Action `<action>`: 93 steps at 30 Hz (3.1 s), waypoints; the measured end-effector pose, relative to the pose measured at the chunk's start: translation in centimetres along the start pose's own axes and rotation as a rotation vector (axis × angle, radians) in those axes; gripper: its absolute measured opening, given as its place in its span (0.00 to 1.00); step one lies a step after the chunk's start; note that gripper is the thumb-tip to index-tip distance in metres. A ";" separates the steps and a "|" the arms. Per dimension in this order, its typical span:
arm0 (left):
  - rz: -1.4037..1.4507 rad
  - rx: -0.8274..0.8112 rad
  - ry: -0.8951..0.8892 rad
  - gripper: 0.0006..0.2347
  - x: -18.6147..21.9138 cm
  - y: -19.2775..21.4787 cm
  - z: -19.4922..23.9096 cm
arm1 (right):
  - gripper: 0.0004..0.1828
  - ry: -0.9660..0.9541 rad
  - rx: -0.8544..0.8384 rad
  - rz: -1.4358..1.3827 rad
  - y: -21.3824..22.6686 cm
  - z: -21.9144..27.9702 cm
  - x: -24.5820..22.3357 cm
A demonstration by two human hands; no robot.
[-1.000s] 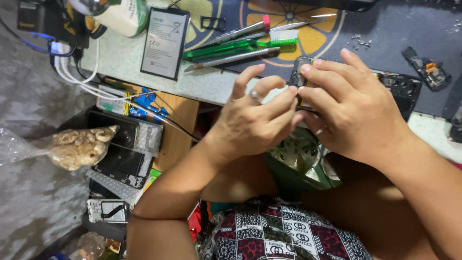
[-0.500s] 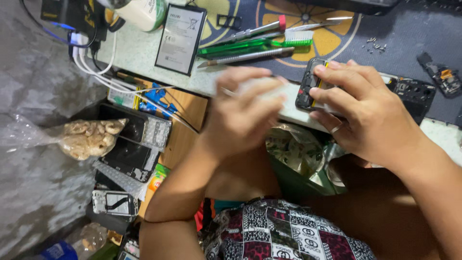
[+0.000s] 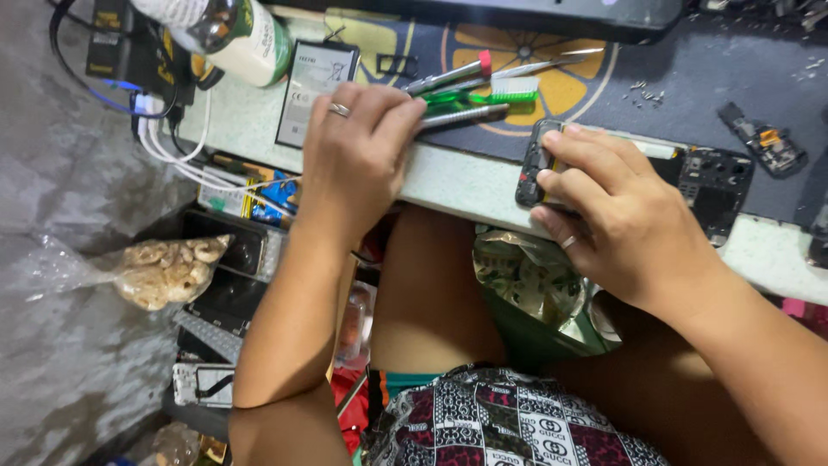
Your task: The person uses a screwdriver to remove screws from the back of a disassembled mobile phone. They then use a prying tool to lift a component near the battery. The person continues to remove screws from the phone chassis.
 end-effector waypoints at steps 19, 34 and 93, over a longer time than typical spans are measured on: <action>0.106 -0.202 -0.008 0.02 -1.7 -1.6 -5.4 | 0.16 0.014 0.029 -0.188 0.1 0.4 0.8; 0.743 0.123 -0.178 0.17 2.8 -3.4 -9.4 | 0.19 0.008 -0.010 -0.242 0.5 0.1 0.8; 0.838 -0.014 -0.140 0.18 5.0 -9.5 -7.6 | 0.15 0.043 -0.012 0.135 1.3 -0.7 -0.9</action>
Point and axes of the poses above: each hand's wrist, its own z-axis away from the middle knuckle, its own y-axis out of the back of the hand, x = y × z, the point moved 4 cm from there along -z, towards the middle knuckle, and after that the axes turned 11 degrees about z, right-handed, at the moved point
